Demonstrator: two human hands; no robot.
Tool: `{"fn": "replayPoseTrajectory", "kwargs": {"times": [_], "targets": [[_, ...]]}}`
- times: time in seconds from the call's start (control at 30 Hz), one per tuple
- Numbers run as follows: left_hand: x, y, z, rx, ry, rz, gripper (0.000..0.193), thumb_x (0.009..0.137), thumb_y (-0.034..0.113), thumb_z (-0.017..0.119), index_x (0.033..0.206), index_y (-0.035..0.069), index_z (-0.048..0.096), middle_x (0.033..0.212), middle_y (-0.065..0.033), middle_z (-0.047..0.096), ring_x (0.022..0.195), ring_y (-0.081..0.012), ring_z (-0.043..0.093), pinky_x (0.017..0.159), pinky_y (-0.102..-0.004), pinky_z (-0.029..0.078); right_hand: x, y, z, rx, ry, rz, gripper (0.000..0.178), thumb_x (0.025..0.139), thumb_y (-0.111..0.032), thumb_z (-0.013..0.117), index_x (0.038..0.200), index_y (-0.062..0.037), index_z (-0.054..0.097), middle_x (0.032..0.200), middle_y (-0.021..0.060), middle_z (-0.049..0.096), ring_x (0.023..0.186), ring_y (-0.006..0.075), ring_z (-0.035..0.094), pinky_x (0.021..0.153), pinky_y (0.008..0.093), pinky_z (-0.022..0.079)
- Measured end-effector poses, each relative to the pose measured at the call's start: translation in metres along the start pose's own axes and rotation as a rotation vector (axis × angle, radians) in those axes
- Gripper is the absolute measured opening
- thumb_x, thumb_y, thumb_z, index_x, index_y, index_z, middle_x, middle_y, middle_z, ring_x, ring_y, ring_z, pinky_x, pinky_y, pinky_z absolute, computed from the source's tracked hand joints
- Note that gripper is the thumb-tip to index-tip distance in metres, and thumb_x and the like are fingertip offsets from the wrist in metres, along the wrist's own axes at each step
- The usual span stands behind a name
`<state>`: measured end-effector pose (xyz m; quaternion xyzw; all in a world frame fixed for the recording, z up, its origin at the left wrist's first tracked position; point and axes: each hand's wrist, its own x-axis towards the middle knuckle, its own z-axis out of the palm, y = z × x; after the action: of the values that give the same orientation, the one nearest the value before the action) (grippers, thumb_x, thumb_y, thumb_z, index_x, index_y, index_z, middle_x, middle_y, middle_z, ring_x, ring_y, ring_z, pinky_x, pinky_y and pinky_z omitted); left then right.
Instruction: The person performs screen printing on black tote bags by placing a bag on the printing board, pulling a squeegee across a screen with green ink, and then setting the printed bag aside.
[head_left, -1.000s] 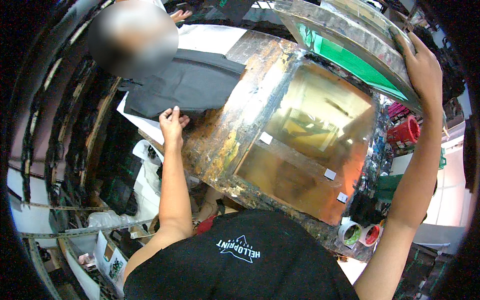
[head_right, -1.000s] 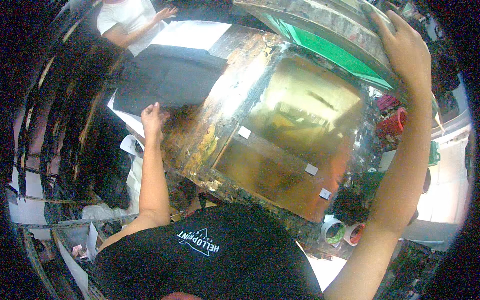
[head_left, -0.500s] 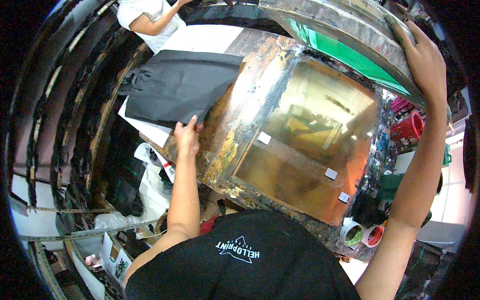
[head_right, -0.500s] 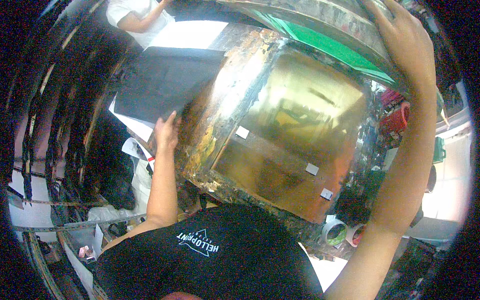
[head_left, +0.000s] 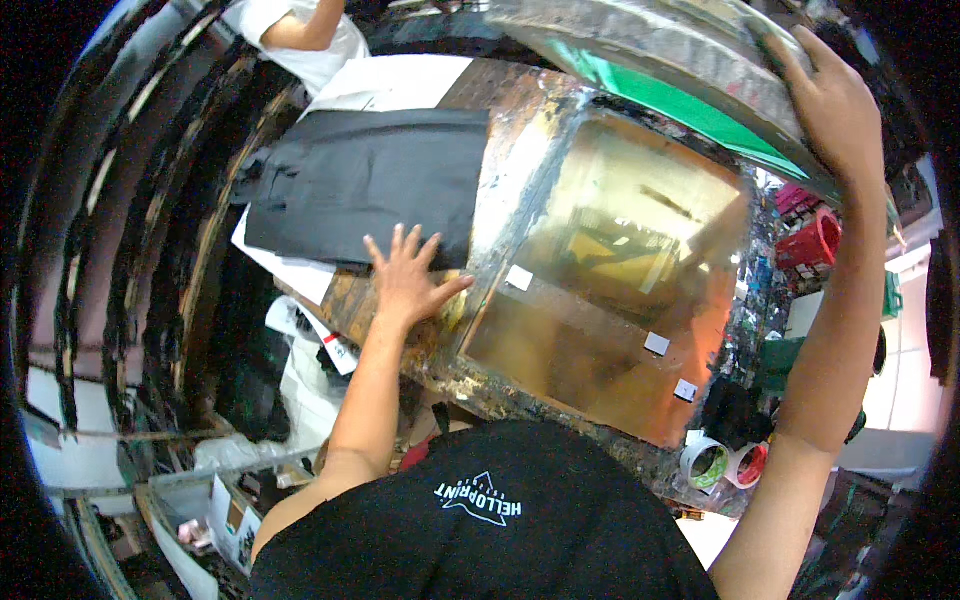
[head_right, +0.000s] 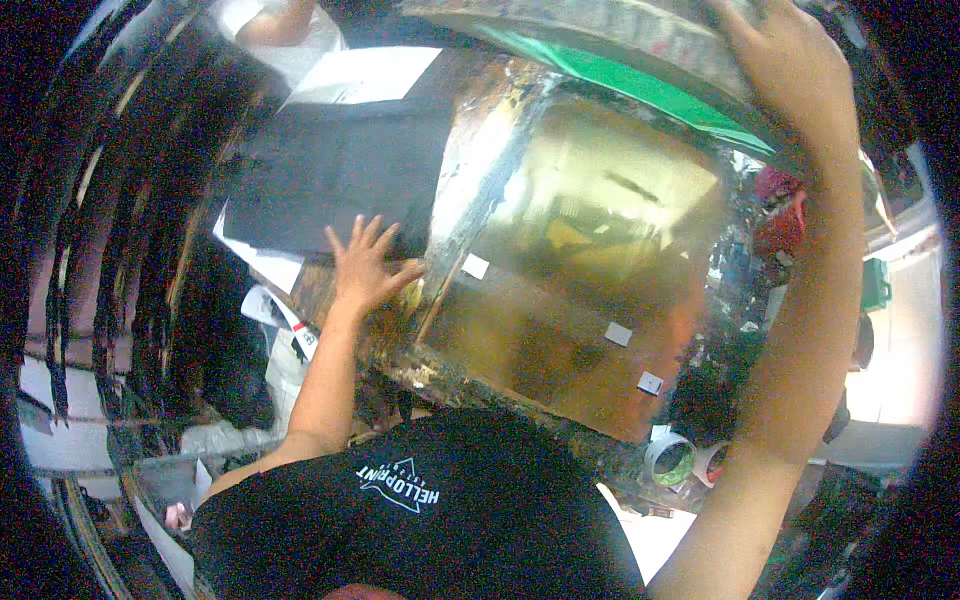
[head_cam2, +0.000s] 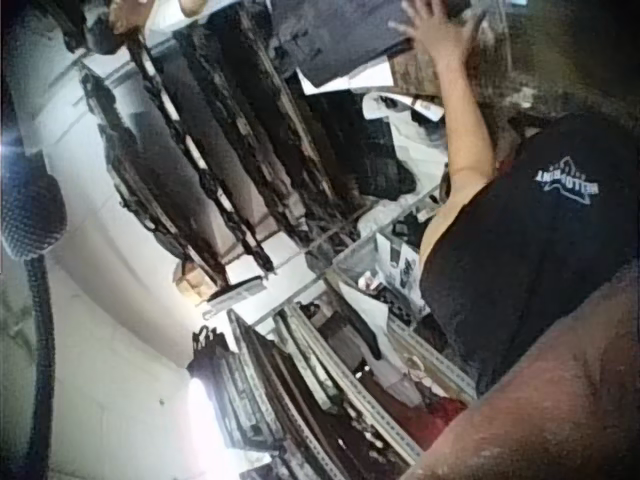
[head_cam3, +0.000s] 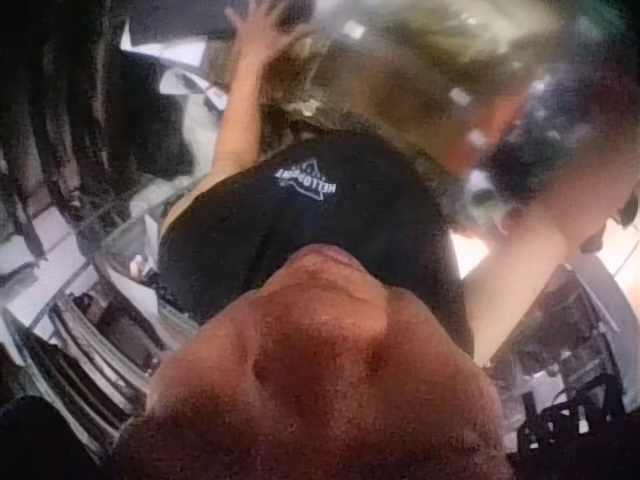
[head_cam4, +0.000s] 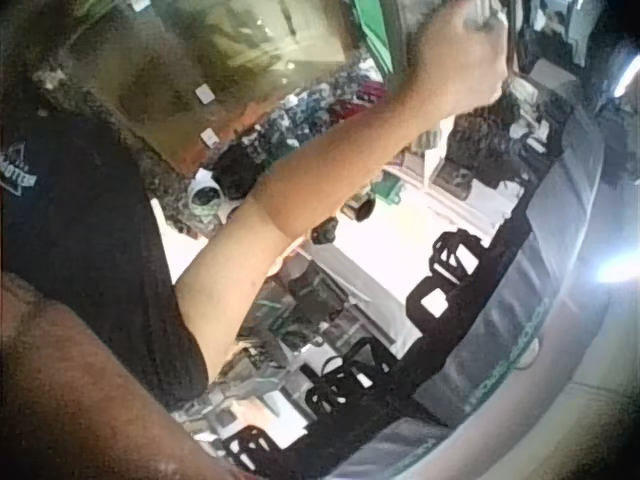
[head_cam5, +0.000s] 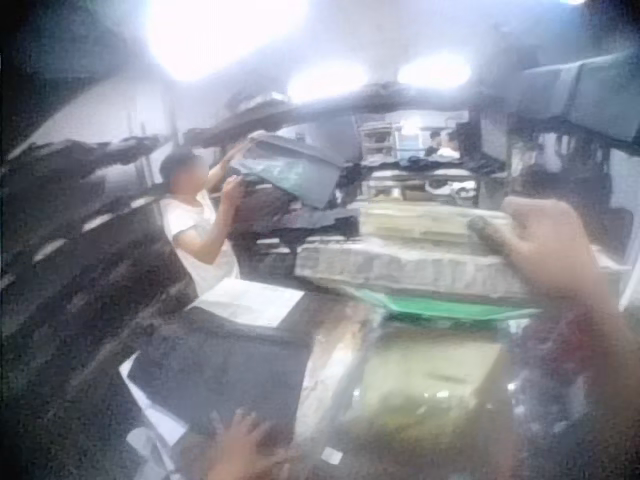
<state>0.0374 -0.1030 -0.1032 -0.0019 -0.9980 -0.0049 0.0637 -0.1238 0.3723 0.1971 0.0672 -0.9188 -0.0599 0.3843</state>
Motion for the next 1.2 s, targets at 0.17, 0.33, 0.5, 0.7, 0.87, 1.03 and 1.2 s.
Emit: {"fn": "replayPoseTrajectory", "kwargs": {"times": [0.17, 0.33, 0.5, 0.7, 0.87, 1.03, 1.2], "targets": [[-0.015, -0.039, 0.003, 0.023, -0.150, 0.168, 0.097, 0.078, 0.080, 0.069, 0.156, 0.025, 0.052, 0.168, -0.0103, 0.040, 0.159, -0.0404, 0.025, 0.125, -0.0722, -0.001, -0.009, -0.026, -0.028, 0.037, -0.176, 0.009, 0.061, 0.101, -0.065, 0.051, 0.103, -0.0062, 0.067, 0.099, 0.0115, 0.067, 0.091, 0.0269, 0.064, 0.085, 0.0430, 0.050], [0.008, 0.010, 0.027, -0.069, -0.278, 0.361, 0.101, 0.084, 0.079, 0.063, 0.166, 0.028, 0.035, 0.176, -0.0057, 0.023, 0.160, -0.0455, 0.016, 0.125, -0.0734, 0.010, -0.009, -0.058, -0.057, 0.131, -0.155, 0.119, 0.074, 0.103, -0.073, 0.045, 0.089, -0.0034, 0.069, 0.085, 0.0114, 0.070, 0.082, 0.0243, 0.065, 0.079, 0.0423, 0.052], [0.045, 0.117, 0.031, -0.207, -0.267, 0.477, 0.093, 0.090, 0.080, 0.055, 0.163, 0.024, 0.042, 0.174, -0.0079, 0.028, 0.158, -0.0487, 0.021, 0.122, -0.0764, 0.012, -0.011, -0.056, -0.059, 0.003, -0.144, 0.048, 0.081, 0.103, -0.077, 0.036, 0.095, -0.0034, 0.068, 0.092, 0.0145, 0.071, 0.088, 0.0261, 0.067, 0.085, 0.0445, 0.053], [0.069, 0.222, 0.030, -0.266, -0.275, 0.686, 0.092, 0.090, 0.083, 0.051, 0.160, 0.022, 0.047, 0.172, -0.0115, 0.032, 0.157, -0.0513, 0.022, 0.122, -0.0774, 0.010, -0.014, -0.043, -0.065, 0.176, -0.374, 0.067, 0.081, 0.104, -0.078, 0.030, 0.097, -0.0056, 0.066, 0.094, 0.0106, 0.070, 0.084, 0.0179, 0.064, 0.077, 0.0369, 0.055], [0.040, 0.285, 0.042, -0.332, -0.203, 0.833, 0.101, 0.086, 0.089, 0.047, 0.158, 0.018, 0.050, 0.172, -0.0138, 0.033, 0.157, -0.0512, 0.022, 0.121, -0.0781, 0.005, -0.014, -0.039, -0.061, 0.186, -0.282, 0.009, 0.083, 0.104, -0.077, 0.032, 0.103, -0.0035, 0.070, 0.099, 0.0126, 0.074, 0.092, 0.0201, 0.070, 0.075, 0.0359, 0.058], [0.002, 0.317, 0.050, -0.422, -0.103, 0.886, 0.096, 0.085, 0.083, 0.056, 0.153, 0.015, 0.056, 0.168, -0.0167, 0.038, 0.156, -0.0526, 0.024, 0.118, -0.0807, 0.006, -0.010, -0.033, -0.054, 0.237, -0.264, -0.056, 0.077, 0.106, -0.073, 0.035, 0.090, -0.0066, 0.070, 0.080, 0.0054, 0.066, 0.073, 0.0164, 0.062, 0.060, 0.0322, 0.051], [-0.024, 0.324, 0.049, -0.410, -0.108, 0.856, 0.098, 0.084, 0.085, 0.056, 0.156, 0.018, 0.052, 0.170, -0.0147, 0.034, 0.159, -0.0491, 0.018, 0.120, -0.0790, 0.004, -0.006, -0.037, -0.059, 0.161, -0.335, 0.008, 0.072, 0.108, -0.069, 0.035, 0.076, -0.0112, 0.064, 0.065, -0.0018, 0.051, 0.057, 0.0101, 0.045, 0.047, 0.0271, 0.039]]}}
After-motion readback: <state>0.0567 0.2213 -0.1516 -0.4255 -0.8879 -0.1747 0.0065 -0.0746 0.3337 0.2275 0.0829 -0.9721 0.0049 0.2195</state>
